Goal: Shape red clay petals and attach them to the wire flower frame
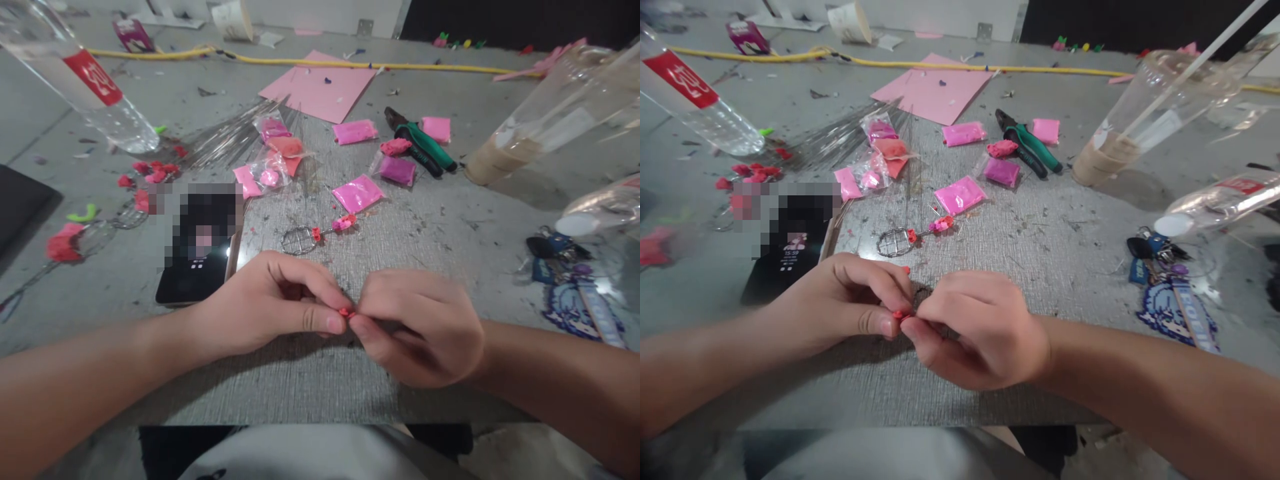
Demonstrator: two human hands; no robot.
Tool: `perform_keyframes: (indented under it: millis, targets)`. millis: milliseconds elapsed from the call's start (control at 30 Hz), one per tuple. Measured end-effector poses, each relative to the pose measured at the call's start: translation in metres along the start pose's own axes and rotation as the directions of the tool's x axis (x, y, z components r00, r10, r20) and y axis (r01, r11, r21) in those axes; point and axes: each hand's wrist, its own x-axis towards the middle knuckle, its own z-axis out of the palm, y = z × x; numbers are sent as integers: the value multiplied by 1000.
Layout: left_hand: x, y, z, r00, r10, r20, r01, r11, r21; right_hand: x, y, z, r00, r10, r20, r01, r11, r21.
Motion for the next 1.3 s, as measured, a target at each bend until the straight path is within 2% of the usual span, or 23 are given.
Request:
perform_keyframes:
  millis: [367, 667, 900, 1067, 1300]
  targets:
    - [0, 1, 1, 1000, 17, 11, -17, 999, 50, -1, 0, 3, 1000, 11, -3, -11, 1000, -22]
    - [-1, 1, 1, 998, 63, 16, -65, 989, 136, -3, -1, 3, 1000, -10, -29, 6, 990, -143]
    - [-2, 1, 0, 998, -1, 57, -3, 998, 60, -1, -3, 2, 998, -33, -54, 28, 996, -90]
    - [-2, 0, 0, 998, 3, 57, -5, 999, 34, 0, -3, 1, 994, -10, -112, 3, 998, -68]
    - [-3, 1, 1, 998, -20, 64, 21, 1000, -4, -1, -3, 3, 992, -35, -122, 25, 996, -84]
